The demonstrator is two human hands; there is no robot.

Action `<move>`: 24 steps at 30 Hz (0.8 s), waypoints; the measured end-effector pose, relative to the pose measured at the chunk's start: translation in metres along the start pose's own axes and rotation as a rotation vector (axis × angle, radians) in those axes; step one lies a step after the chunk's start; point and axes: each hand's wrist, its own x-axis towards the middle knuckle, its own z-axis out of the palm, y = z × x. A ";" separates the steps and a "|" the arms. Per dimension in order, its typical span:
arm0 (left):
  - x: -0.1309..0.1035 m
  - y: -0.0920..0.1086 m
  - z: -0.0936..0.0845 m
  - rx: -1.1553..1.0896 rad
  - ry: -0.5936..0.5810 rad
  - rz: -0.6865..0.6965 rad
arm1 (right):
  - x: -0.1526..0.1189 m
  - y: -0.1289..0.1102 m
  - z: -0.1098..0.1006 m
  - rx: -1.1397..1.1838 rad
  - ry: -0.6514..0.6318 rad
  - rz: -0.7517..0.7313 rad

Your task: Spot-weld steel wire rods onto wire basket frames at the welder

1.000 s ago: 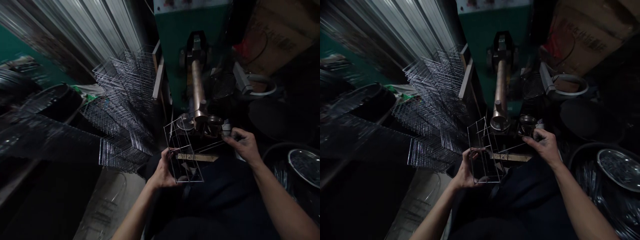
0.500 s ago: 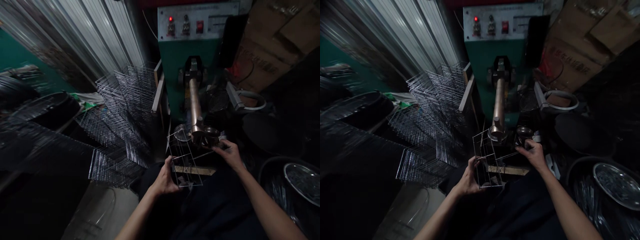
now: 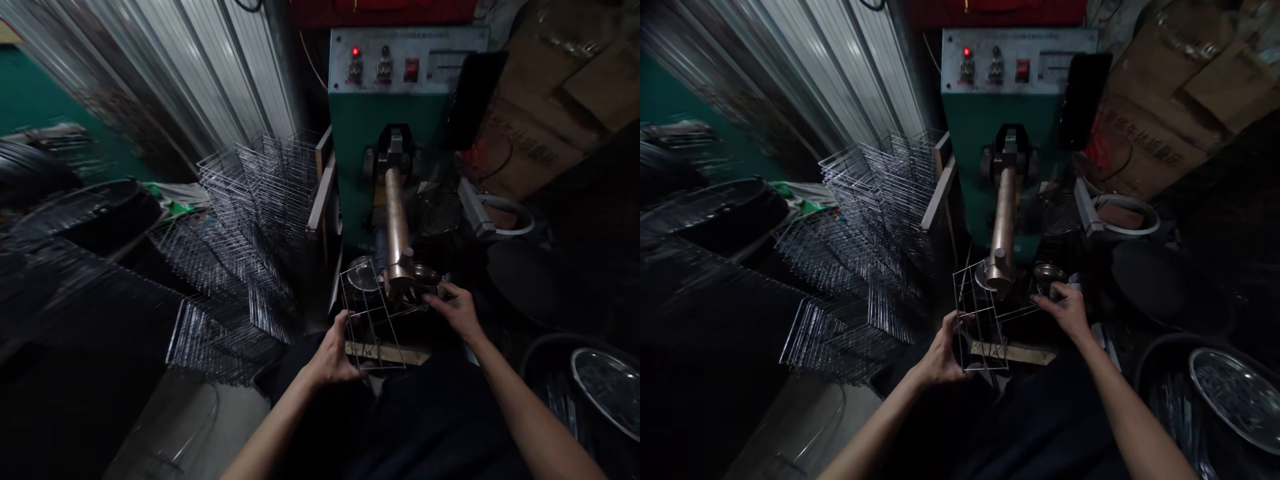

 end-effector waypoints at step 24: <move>0.034 -0.009 -0.001 -0.052 0.027 0.015 | 0.027 0.011 0.001 -0.043 0.036 -0.006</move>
